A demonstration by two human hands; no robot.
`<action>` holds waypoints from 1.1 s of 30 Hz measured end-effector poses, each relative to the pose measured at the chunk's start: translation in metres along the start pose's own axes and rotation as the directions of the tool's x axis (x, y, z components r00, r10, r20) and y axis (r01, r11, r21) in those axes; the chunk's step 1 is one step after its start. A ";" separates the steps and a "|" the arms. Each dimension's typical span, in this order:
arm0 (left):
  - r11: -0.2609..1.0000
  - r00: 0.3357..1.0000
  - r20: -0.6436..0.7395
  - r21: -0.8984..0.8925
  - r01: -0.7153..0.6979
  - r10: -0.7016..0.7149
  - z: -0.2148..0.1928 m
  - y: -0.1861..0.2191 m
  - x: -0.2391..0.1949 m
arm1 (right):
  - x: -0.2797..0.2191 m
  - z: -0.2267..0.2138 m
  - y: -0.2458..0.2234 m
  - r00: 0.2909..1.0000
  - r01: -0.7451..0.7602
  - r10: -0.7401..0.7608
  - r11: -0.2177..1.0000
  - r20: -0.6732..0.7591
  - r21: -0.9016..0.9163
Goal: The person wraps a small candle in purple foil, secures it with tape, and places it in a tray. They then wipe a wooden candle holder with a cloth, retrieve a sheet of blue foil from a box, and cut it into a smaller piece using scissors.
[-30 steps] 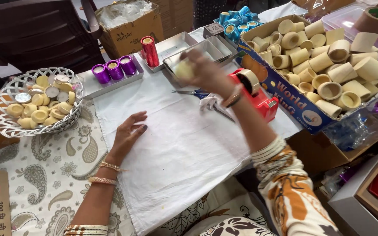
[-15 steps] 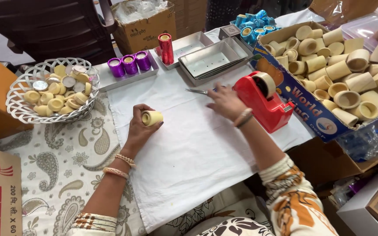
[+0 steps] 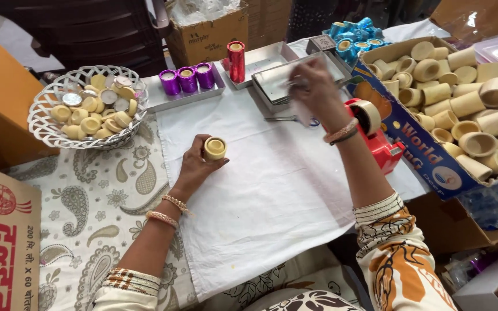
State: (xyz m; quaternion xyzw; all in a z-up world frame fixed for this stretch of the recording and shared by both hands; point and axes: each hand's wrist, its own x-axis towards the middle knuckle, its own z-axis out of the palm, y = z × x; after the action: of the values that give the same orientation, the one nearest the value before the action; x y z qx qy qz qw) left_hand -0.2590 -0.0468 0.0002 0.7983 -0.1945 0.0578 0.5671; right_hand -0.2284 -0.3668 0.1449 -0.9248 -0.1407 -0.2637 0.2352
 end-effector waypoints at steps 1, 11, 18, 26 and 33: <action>1.000 1.000 -0.008 0.003 0.003 -0.003 0.000 -0.002 0.000 | 0.002 0.017 -0.010 1.000 0.006 -0.006 1.000 0.003 0.005; 0.995 0.993 -0.107 0.082 0.060 -0.052 0.003 -0.018 0.001 | -0.056 0.140 -0.095 0.871 0.429 -0.491 0.749 -0.013 0.505; 0.980 0.985 -0.112 0.164 -0.114 0.133 0.007 -0.011 0.001 | -0.051 0.138 -0.053 0.951 0.100 -0.245 0.820 0.188 0.564; 0.970 0.971 -0.052 0.077 -0.231 0.235 0.008 -0.014 0.000 | -0.062 0.140 -0.076 0.899 0.324 -0.417 0.839 0.132 0.437; 0.940 0.960 -0.038 0.217 -0.262 0.277 0.013 -0.008 -0.001 | -0.049 0.116 -0.081 0.925 0.328 -0.364 0.910 0.111 0.254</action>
State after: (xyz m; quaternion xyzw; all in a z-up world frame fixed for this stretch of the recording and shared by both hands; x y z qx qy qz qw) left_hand -0.2588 -0.0561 -0.0116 0.8170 -0.2752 0.1823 0.4728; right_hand -0.2507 -0.2459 0.0599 -0.8692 -0.3503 -0.2100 0.2787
